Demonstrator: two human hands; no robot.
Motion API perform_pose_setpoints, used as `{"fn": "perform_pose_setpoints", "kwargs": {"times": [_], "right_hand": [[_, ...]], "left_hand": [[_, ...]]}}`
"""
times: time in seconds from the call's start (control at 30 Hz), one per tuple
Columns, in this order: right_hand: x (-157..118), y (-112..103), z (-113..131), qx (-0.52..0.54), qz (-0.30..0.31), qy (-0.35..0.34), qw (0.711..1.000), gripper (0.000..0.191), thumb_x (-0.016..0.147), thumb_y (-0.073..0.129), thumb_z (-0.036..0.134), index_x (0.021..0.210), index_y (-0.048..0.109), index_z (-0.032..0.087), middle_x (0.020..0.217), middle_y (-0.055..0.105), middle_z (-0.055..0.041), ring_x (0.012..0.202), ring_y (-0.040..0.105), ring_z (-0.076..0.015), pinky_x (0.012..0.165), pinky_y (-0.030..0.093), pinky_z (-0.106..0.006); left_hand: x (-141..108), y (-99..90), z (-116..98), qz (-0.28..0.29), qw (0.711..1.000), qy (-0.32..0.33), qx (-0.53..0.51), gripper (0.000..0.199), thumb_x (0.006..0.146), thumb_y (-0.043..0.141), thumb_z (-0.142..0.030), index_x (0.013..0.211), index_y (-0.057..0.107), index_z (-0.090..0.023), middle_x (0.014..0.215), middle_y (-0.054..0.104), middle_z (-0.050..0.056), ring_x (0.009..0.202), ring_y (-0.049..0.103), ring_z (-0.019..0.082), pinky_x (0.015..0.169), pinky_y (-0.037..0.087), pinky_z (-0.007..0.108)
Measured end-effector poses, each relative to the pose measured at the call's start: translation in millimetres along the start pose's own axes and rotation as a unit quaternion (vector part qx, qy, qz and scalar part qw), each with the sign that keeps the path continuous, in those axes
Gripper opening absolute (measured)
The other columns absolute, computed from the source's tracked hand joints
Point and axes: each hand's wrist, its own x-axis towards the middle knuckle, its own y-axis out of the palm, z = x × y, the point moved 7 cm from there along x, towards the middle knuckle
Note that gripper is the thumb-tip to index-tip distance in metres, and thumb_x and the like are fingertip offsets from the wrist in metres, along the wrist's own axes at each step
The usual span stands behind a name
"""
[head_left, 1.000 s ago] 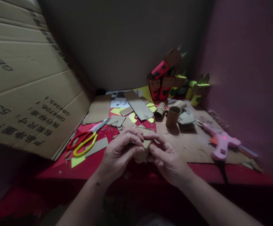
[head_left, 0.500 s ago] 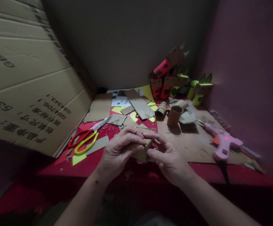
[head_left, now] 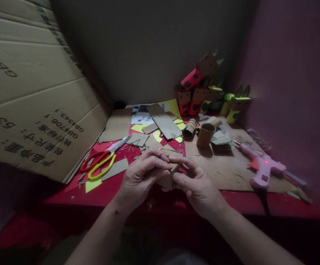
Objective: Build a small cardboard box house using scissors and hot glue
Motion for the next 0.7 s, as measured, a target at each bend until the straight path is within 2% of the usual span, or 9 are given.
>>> {"fn": "perform_pose_setpoints", "kwargs": {"times": [0.1,0.2,0.3,0.4,0.5,0.6,0.7], "right_hand": [[-2,1,0,-0.011,0.016,-0.012,1.000,0.029,0.078,0.074,0.023,0.106,0.071,0.032,0.114,0.070,0.0020,0.085,0.067,-0.0121,0.074,0.058,-0.025],[-4,4,3,-0.033,0.026,-0.034,0.999,0.044,0.072,0.080,0.018,0.111,0.069,0.035,0.121,0.068,0.0032,0.098,0.067,-0.0131,0.084,0.056,-0.024],[-4,6,8,-0.074,0.008,-0.070,0.995,0.057,0.063,0.083,0.010,0.110,0.068,0.037,0.128,0.064,0.0047,0.112,0.063,-0.0152,0.093,0.054,-0.026],[-4,8,12,-0.106,-0.018,-0.112,0.988,0.053,0.067,0.081,0.010,0.110,0.067,0.038,0.130,0.062,0.0039,0.114,0.063,-0.0157,0.094,0.054,-0.027],[-5,6,16,-0.124,-0.044,-0.137,0.982,0.046,0.072,0.078,0.012,0.108,0.067,0.038,0.124,0.062,0.0032,0.109,0.066,-0.0140,0.090,0.055,-0.023],[-7,2,14,-0.117,-0.042,-0.117,0.985,0.043,0.072,0.079,0.015,0.107,0.067,0.038,0.117,0.062,0.0029,0.101,0.069,-0.0141,0.085,0.058,-0.023],[-10,-5,15,-0.124,-0.044,-0.110,0.985,0.047,0.072,0.080,0.015,0.110,0.066,0.039,0.120,0.061,0.0020,0.101,0.067,-0.0151,0.082,0.059,-0.024]], "left_hand": [[0,0.0,0,-0.007,1.000,0.002,0.001,0.016,0.087,0.064,-0.010,0.091,0.072,-0.022,0.097,0.060,0.004,0.098,0.061,0.018,0.089,0.051,0.031],[1,0.7,-1,-0.011,1.000,0.008,0.008,0.014,0.087,0.064,-0.011,0.089,0.072,-0.022,0.096,0.059,0.004,0.098,0.060,0.018,0.087,0.051,0.032],[2,3.4,-2,-0.018,1.000,0.005,0.005,0.013,0.087,0.065,-0.012,0.088,0.072,-0.022,0.097,0.059,0.004,0.097,0.059,0.018,0.087,0.051,0.032],[3,7.3,-1,-0.020,1.000,-0.014,-0.013,0.011,0.088,0.064,-0.014,0.089,0.071,-0.023,0.102,0.057,0.004,0.105,0.057,0.018,0.094,0.048,0.031],[4,6.7,-1,-0.020,0.999,-0.026,-0.014,0.014,0.089,0.064,-0.018,0.101,0.067,-0.024,0.110,0.056,0.005,0.115,0.053,0.019,0.101,0.044,0.031],[0,-0.1,1,-0.023,0.998,-0.038,-0.049,0.035,0.088,0.066,-0.026,0.122,0.058,-0.026,0.127,0.050,0.006,0.126,0.046,0.022,0.104,0.042,0.030],[-10,-6.8,12,-0.039,0.989,-0.083,-0.114,0.046,0.088,0.066,-0.030,0.131,0.052,-0.030,0.135,0.048,0.005,0.127,0.046,0.022,0.100,0.045,0.027]]}}
